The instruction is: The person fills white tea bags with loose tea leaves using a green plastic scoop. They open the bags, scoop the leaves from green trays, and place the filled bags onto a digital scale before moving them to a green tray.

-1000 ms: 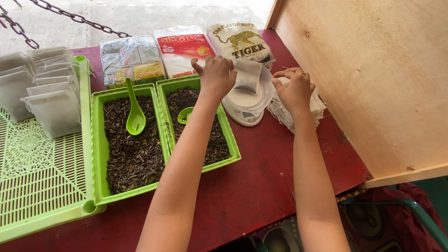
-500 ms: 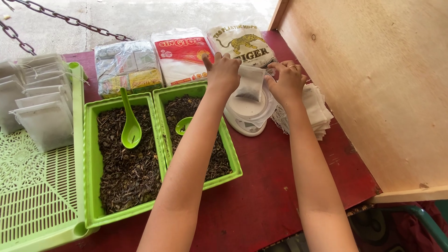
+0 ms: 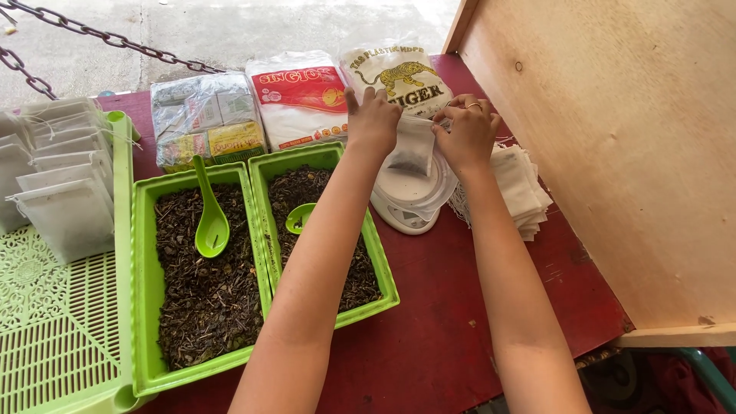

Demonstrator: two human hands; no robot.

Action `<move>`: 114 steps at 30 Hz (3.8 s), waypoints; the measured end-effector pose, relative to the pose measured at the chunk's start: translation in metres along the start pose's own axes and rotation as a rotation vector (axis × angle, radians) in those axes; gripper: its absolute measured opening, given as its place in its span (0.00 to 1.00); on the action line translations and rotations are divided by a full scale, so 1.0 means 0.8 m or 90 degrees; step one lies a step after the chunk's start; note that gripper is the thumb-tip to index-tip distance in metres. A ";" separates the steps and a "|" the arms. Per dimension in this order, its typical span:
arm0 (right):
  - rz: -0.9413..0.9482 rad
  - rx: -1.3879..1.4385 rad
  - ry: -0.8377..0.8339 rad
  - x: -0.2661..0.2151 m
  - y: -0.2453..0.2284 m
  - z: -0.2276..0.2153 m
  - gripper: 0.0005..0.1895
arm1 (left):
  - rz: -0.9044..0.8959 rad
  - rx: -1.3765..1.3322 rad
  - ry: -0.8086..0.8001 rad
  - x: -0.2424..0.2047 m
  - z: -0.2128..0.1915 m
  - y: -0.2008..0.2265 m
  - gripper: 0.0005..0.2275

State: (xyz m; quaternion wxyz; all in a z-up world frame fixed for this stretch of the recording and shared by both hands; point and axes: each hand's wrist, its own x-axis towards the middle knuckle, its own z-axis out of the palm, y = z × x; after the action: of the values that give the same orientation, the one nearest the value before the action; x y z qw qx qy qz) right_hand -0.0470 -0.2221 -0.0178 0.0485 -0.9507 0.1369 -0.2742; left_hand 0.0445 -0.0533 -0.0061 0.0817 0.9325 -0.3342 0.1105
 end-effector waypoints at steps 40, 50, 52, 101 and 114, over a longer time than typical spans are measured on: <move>-0.054 0.414 0.046 -0.038 -0.125 -0.150 0.06 | -0.036 -0.372 0.184 -0.136 -0.168 -0.091 0.06; -0.224 0.492 0.077 -0.035 -0.312 -0.130 0.05 | -0.125 -0.362 0.325 -0.260 -0.239 -0.232 0.01; -0.236 0.513 0.042 -0.043 -0.352 -0.125 0.06 | -0.161 -0.332 0.331 -0.288 -0.243 -0.261 0.01; -0.316 0.110 -0.260 -0.106 -0.606 0.005 0.11 | -0.467 -0.118 0.130 -0.440 -0.167 -0.466 0.16; -0.290 0.255 -0.160 -0.110 -0.578 -0.031 0.04 | -0.473 -0.156 0.205 -0.415 -0.186 -0.423 0.14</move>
State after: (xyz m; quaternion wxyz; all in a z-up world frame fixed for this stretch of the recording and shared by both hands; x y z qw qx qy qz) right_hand -0.0233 0.2459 0.0358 0.1883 -0.9549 -0.1426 -0.1798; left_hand -0.0107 0.4394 0.0241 0.2773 0.9437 0.0308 0.1776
